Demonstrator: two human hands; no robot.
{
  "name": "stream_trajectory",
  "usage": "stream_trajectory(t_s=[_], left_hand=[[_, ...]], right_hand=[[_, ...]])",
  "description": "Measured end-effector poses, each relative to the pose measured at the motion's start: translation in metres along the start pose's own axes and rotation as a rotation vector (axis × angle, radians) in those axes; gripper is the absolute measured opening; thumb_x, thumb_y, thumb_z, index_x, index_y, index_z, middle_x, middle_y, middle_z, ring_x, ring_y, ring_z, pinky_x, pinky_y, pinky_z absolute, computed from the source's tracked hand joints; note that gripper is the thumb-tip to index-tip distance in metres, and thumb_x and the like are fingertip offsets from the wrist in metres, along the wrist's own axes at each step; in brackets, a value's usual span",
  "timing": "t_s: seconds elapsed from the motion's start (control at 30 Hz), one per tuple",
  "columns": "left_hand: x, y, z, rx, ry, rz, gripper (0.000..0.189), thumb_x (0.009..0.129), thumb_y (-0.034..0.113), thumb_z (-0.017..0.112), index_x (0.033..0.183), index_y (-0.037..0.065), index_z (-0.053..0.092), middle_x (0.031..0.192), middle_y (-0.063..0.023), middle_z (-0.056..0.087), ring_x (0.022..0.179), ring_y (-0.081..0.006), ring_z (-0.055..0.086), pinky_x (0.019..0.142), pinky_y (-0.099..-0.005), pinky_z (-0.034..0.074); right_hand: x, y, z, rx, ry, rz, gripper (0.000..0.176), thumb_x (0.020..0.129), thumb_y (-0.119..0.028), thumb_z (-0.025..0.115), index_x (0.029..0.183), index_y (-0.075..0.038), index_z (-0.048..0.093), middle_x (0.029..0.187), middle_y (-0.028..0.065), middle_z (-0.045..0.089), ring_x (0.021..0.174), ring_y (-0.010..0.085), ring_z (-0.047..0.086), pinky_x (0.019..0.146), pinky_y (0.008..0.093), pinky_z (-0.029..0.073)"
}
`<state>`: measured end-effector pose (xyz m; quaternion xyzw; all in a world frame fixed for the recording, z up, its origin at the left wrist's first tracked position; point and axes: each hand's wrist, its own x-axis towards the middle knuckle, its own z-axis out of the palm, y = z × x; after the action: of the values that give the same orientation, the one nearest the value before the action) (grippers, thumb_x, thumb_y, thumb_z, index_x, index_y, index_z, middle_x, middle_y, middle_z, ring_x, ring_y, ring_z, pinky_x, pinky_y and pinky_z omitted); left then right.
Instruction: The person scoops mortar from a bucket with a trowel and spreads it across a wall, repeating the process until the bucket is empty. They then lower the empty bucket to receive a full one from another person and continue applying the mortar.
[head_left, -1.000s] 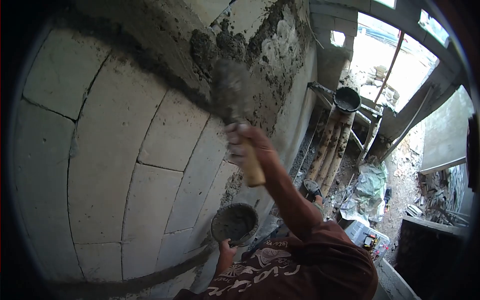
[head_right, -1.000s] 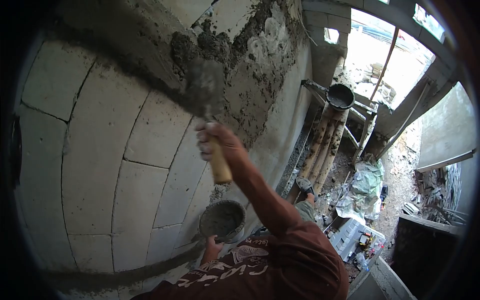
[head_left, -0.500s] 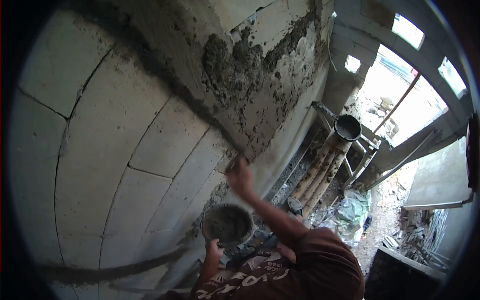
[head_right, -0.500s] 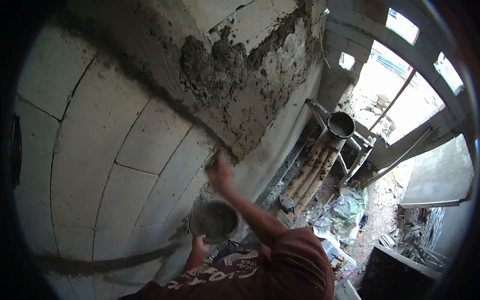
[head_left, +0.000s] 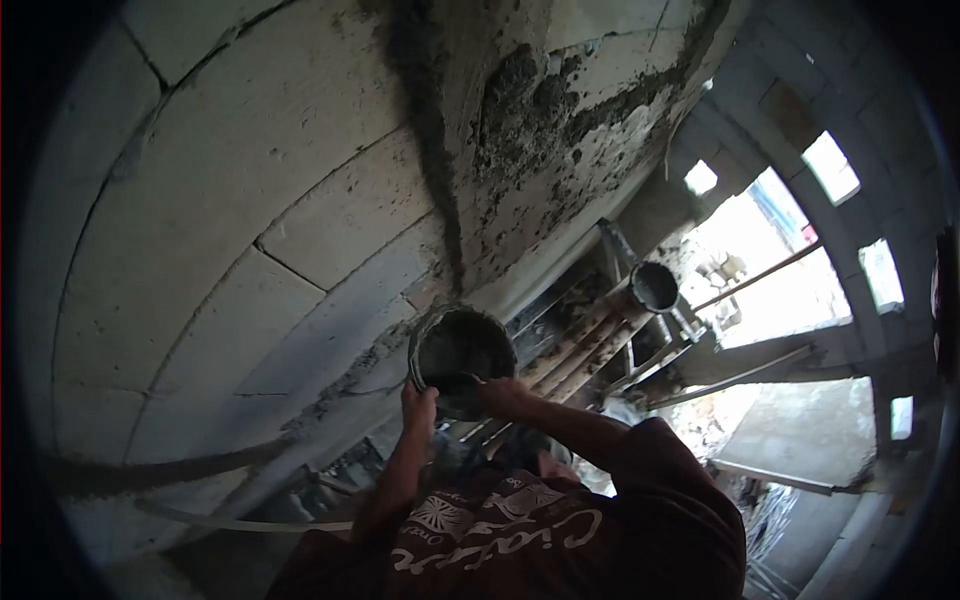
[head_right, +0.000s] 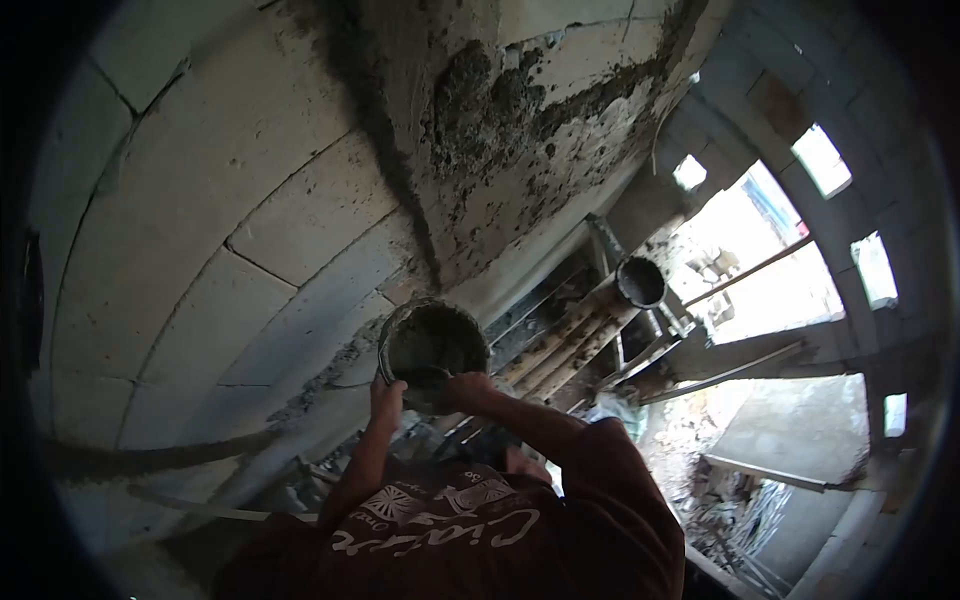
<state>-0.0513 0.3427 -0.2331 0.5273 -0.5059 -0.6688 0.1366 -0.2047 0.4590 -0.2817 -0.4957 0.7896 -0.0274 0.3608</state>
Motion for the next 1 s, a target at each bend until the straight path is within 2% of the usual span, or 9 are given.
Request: stream_trajectory(t_s=[0.13, 0.27, 0.37, 0.5, 0.6, 0.73, 0.8, 0.87, 1.0], left_hand=[[0.013, -0.009, 0.011, 0.096, -0.085, 0.333, 0.047, 0.072, 0.005, 0.054, 0.118, -0.002, 0.049, 0.104, -0.0131, 0.058, 0.095, -0.0237, 0.055, 0.085, -0.0343, 0.042], [0.012, 0.006, 0.034, 0.262, -0.026, 0.378, 0.041, 0.075, 0.008, 0.055, 0.115, -0.002, 0.048, 0.098, -0.02, 0.059, 0.089, -0.0304, 0.058, 0.08, -0.0387, 0.044], [0.025, 0.006, 0.034, 0.161, -0.027, 0.391, 0.041, 0.076, 0.008, 0.056, 0.115, -0.002, 0.047, 0.095, -0.0208, 0.059, 0.087, -0.0315, 0.058, 0.078, -0.039, 0.044], [0.023, 0.01, 0.038, 0.181, -0.03, 0.379, 0.041, 0.076, 0.008, 0.056, 0.115, -0.001, 0.046, 0.092, -0.0202, 0.059, 0.084, -0.031, 0.059, 0.076, -0.0389, 0.045], [0.032, 0.0, 0.041, 0.195, 0.037, 0.442, 0.041, 0.077, 0.009, 0.056, 0.115, 0.0, 0.046, 0.091, -0.0187, 0.059, 0.083, -0.0283, 0.058, 0.074, -0.0389, 0.044], [0.03, -0.005, 0.032, 0.018, 0.045, 0.4, 0.044, 0.077, 0.01, 0.057, 0.118, 0.0, 0.046, 0.091, -0.0165, 0.06, 0.08, -0.026, 0.058, 0.072, -0.0402, 0.044], [0.009, 0.002, 0.034, 0.083, 0.069, 0.443, 0.044, 0.077, 0.01, 0.056, 0.118, -0.001, 0.045, 0.09, -0.0171, 0.059, 0.079, -0.0265, 0.058, 0.071, -0.0404, 0.044], [0.031, 0.025, 0.034, 0.14, 0.108, 0.54, 0.045, 0.077, 0.01, 0.056, 0.119, -0.002, 0.045, 0.088, -0.0177, 0.059, 0.078, -0.027, 0.058, 0.07, -0.0405, 0.044], [0.031, -0.007, 0.027, 0.226, 0.144, 0.475, 0.046, 0.077, 0.009, 0.054, 0.12, -0.004, 0.042, 0.083, -0.0208, 0.056, 0.073, -0.0289, 0.056, 0.066, -0.0406, 0.042]], right_hand=[[-0.031, 0.006, -0.132, -0.154, 0.063, -0.031, 0.026, 0.081, -0.021, 0.048, 0.091, -0.002, 0.062, 0.081, 0.0176, 0.067, 0.076, 0.0324, 0.067, 0.062, 0.045, 0.055], [0.004, 0.056, -0.059, -0.36, 0.384, -0.231, 0.022, 0.083, -0.021, 0.048, 0.089, -0.005, 0.062, 0.079, 0.0179, 0.066, 0.074, 0.0315, 0.067, 0.061, 0.0428, 0.055], [-0.032, 0.04, -0.107, -0.549, 0.248, -0.399, 0.018, 0.077, -0.019, 0.055, 0.085, -0.005, 0.061, 0.071, 0.0107, 0.065, 0.068, 0.025, 0.067, 0.052, 0.036, 0.053], [0.007, 0.043, -0.127, -0.465, 0.239, 0.001, 0.022, 0.081, -0.021, 0.052, 0.089, -0.003, 0.063, 0.075, 0.0117, 0.066, 0.071, 0.0283, 0.067, 0.054, 0.0391, 0.055], [0.023, 0.053, -0.075, -0.544, 0.242, -0.382, 0.023, 0.081, -0.023, 0.053, 0.089, -0.004, 0.063, 0.074, 0.0095, 0.067, 0.067, 0.0282, 0.067, 0.054, 0.038, 0.055], [-0.004, 0.013, -0.162, -0.591, 0.402, -0.274, 0.021, 0.081, -0.018, 0.05, 0.088, -0.003, 0.063, 0.071, 0.0098, 0.066, 0.07, 0.0276, 0.068, 0.065, 0.0403, 0.055], [0.037, 0.051, -0.112, -0.437, 0.205, -0.154, 0.017, 0.078, -0.017, 0.053, 0.083, -0.005, 0.064, 0.072, 0.0112, 0.067, 0.071, 0.026, 0.068, 0.067, 0.0407, 0.055], [0.033, 0.039, -0.088, -0.524, 0.207, -0.589, 0.019, 0.075, -0.021, 0.059, 0.07, -0.003, 0.061, 0.053, 0.0126, 0.059, 0.053, 0.0254, 0.063, 0.05, 0.0355, 0.051], [0.008, -0.012, -0.181, -0.558, 0.102, -0.187, 0.023, 0.074, -0.02, 0.06, 0.09, -0.006, 0.068, 0.088, 0.0117, 0.068, 0.085, 0.026, 0.066, 0.07, 0.0366, 0.053]])
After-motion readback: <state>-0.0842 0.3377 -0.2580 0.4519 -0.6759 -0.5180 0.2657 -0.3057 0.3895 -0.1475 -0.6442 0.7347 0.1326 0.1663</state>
